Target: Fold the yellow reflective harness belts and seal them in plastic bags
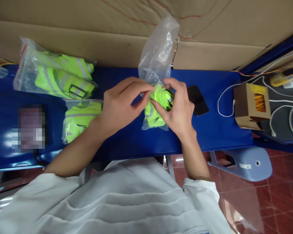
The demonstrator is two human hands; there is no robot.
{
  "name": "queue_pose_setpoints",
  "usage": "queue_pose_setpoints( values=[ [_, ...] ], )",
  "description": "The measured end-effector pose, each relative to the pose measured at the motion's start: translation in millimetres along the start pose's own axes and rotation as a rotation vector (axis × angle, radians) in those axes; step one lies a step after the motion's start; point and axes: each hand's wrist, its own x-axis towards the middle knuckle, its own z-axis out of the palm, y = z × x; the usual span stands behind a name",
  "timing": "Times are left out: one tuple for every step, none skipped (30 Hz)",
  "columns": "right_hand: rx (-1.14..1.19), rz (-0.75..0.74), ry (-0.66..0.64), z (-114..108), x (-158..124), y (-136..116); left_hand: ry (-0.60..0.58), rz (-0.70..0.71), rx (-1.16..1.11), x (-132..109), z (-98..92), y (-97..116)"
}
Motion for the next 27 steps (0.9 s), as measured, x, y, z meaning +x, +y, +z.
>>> queue_pose_setpoints(
  values=[
    [-0.010, -0.008, -0.032, 0, 1, -1, 0.012, 0.005, -0.010, 1, -1.1, -1],
    [-0.020, -0.012, -0.060, -1, 3, -1, 0.030, 0.018, -0.006, 2, -2.4, -1],
    [-0.032, -0.016, -0.082, -1, 4, -1, 0.051, 0.039, 0.007, 3, -3.8, -2],
    [-0.042, -0.021, -0.095, -1, 6, -2, 0.074, 0.068, 0.023, 4, -5.0, -3],
    [-0.053, -0.026, -0.103, -1, 7, -2, 0.093, 0.098, 0.038, 4, -5.9, -3],
    [-0.062, -0.029, -0.109, -1, 8, -3, 0.103, 0.118, 0.045, 4, -6.3, -4],
    [-0.070, -0.031, -0.109, -1, 9, -3, 0.104, 0.129, 0.045, 4, -6.0, -5],
    [-0.074, -0.036, -0.105, 0, 10, -5, 0.095, 0.126, 0.040, 4, -5.1, -5],
    [-0.079, -0.039, -0.095, 1, 11, -6, 0.080, 0.113, 0.032, 4, -3.7, -5],
    [-0.084, -0.041, -0.081, 3, 12, -8, 0.067, 0.098, 0.023, 4, -1.8, -5],
    [-0.089, -0.045, -0.061, 4, 13, -11, 0.061, 0.089, 0.016, 4, 0.3, -4],
    [-0.092, -0.047, -0.039, 6, 14, -13, 0.063, 0.093, 0.015, 5, 2.4, -3],
    [-0.095, -0.043, -0.020, 7, 15, -16, 0.071, 0.105, 0.023, 6, 4.3, -1],
    [-0.095, -0.033, -0.005, 8, 16, -18, 0.088, 0.124, 0.042, 7, 5.7, 1],
    [-0.091, -0.021, 0.007, 9, 17, -20, 0.109, 0.156, 0.069, 9, 6.5, 2],
    [-0.082, -0.013, 0.015, 9, 18, -20, 0.126, 0.193, 0.093, 10, 6.5, 3],
    [-0.064, -0.010, 0.018, 9, 19, -19, 0.139, 0.230, 0.103, 10, 5.6, 3],
    [-0.033, -0.018, 0.023, 10, 20, -17, 0.152, 0.273, 0.099, 9, 3.9, 2],
    [0.016, -0.033, 0.040, 10, 21, -14, 0.176, 0.308, 0.084, 7, 1.6, 0],
    [0.078, -0.051, 0.071, 11, 21, -9, 0.215, 0.326, 0.064, 4, -1.0, -2],
    [0.143, -0.064, 0.106, 12, 22, -4, 0.262, 0.313, 0.040, 1, -3.5, -6],
    [0.202, -0.063, 0.141, 14, 23, 2, 0.313, 0.262, 0.009, -3, -5.5, -9],
    [0.251, -0.049, 0.168, 17, 23, 7, 0.350, 0.183, -0.031, -7, -6.6, -13],
    [0.289, -0.024, 0.180, 19, 24, 13, 0.357, 0.083, -0.086, -11, -6.9, -17],
    [0.320, 0.009, 0.175, 21, 24, 17, 0.334, -0.020, -0.160, -15, -6.1, -20],
    [0.353, 0.044, 0.160, 24, 24, 21, 0.291, -0.102, -0.244, -17, -4.6, -23],
    [0.389, 0.076, 0.145, 26, 24, 23, 0.247, -0.163, -0.328, -19, -2.5, -26]
  ],
)
